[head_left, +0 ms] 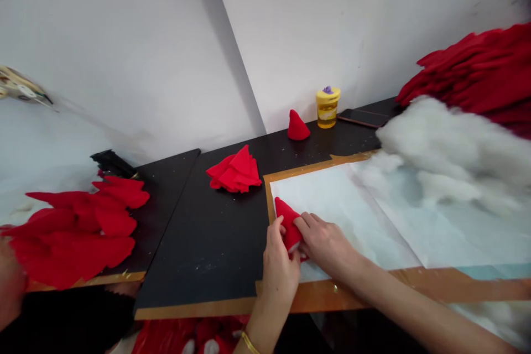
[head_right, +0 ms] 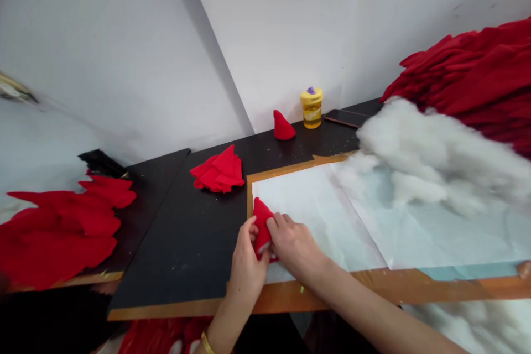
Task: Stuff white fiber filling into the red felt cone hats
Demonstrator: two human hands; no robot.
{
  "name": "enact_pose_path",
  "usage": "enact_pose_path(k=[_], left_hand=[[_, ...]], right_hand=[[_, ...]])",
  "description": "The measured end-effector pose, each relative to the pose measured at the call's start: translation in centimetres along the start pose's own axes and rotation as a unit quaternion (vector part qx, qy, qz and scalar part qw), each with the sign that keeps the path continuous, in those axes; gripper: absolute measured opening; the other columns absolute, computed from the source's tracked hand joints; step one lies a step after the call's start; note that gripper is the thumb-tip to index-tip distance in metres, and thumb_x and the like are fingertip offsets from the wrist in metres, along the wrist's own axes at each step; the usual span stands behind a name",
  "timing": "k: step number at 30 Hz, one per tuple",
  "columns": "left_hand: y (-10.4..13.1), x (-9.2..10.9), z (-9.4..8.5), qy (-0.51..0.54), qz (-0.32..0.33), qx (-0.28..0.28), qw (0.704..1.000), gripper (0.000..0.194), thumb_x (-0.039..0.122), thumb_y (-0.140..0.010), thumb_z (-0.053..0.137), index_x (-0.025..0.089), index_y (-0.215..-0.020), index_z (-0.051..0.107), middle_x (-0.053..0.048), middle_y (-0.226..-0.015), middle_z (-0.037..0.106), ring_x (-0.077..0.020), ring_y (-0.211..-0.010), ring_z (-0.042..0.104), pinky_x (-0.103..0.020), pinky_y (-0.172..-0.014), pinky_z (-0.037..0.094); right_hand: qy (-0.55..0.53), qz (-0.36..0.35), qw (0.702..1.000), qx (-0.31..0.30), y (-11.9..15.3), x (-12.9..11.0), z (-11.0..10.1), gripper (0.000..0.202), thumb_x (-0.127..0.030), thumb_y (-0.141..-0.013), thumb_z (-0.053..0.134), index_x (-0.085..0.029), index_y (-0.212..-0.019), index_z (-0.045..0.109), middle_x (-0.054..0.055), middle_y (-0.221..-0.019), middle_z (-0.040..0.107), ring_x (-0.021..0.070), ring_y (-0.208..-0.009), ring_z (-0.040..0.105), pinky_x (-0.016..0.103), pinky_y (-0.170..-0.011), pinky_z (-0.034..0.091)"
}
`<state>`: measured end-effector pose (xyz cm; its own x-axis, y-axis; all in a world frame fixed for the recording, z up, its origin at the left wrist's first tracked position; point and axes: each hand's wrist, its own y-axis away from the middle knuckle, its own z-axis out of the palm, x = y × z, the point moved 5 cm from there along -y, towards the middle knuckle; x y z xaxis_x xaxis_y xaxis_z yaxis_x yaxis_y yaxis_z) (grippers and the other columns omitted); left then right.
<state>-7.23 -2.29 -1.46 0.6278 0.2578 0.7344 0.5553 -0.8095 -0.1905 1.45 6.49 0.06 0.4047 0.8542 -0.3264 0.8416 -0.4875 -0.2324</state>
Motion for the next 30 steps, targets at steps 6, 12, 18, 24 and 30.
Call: enact_pose_path(k=[6, 12, 18, 24, 30], left_hand=[[-1.1, -0.6, -0.2, -0.033, -0.026, -0.006, 0.999, 0.072, -0.006, -0.066, 0.054, 0.016, -0.135, 0.045, -0.007, -0.104, 0.063, -0.0227, -0.099, 0.065, -0.037, -0.092, 0.052], [-0.8, 0.0, -0.9, -0.079, 0.017, -0.008, 0.997, 0.071, -0.007, -0.069, 0.05, 0.014, -0.137, 0.046, -0.01, -0.106, 0.063, -0.0247, -0.1, 0.064, -0.041, -0.094, 0.052], [1.0, 2.4, -3.0, -0.08, 0.118, -0.025, 0.989, 0.053, 0.01, -0.084, 0.057, 0.021, -0.134, 0.047, -0.014, -0.125, 0.052, -0.0285, -0.119, 0.054, -0.047, -0.103, 0.048], [1.1, 2.1, -2.6, -0.081, 0.093, -0.039, 0.992, 0.059, 0.013, -0.082, 0.062, 0.022, -0.137, 0.043, -0.013, -0.131, 0.048, -0.0286, -0.123, 0.053, -0.046, -0.104, 0.048], [-0.1, 1.0, -1.0, -0.128, 0.07, -0.046, 0.988, 0.053, 0.001, -0.078, 0.057, 0.021, -0.127, 0.048, -0.011, -0.12, 0.058, -0.027, -0.11, 0.064, -0.04, -0.09, 0.054]], right_hand=[[-0.011, 0.017, 1.0, 0.013, -0.1, 1.1, -0.6, 0.022, 0.0, -0.078, 0.051, -0.02, -0.087, 0.056, 0.006, -0.083, 0.066, 0.0215, -0.071, 0.064, 0.029, -0.055, 0.033], [-0.074, 0.08, 0.993, 0.038, 0.8, 2.8, -0.3, 0.019, -0.004, -0.083, 0.045, -0.019, -0.09, 0.053, 0.006, -0.091, 0.064, 0.0192, -0.066, 0.063, 0.028, -0.056, 0.034], [-0.189, 0.116, 0.975, 0.028, 1.8, 2.7, -0.5, 0.012, -0.019, -0.088, 0.054, -0.022, -0.097, 0.046, -0.001, -0.08, 0.063, 0.0158, -0.062, 0.063, 0.025, -0.057, 0.043], [-0.274, 0.075, 0.958, -0.031, 2.9, 3.1, -1.5, 0.036, -0.012, -0.083, 0.058, -0.021, -0.116, 0.047, 0.005, -0.104, 0.065, 0.0152, -0.077, 0.067, 0.027, -0.071, 0.051], [-0.114, 0.092, 0.986, -0.08, 1.0, 2.5, 0.3, 0.028, -0.008, -0.08, 0.055, -0.016, -0.106, 0.054, 0.011, -0.099, 0.072, 0.0266, -0.085, 0.071, 0.029, -0.064, 0.042]])
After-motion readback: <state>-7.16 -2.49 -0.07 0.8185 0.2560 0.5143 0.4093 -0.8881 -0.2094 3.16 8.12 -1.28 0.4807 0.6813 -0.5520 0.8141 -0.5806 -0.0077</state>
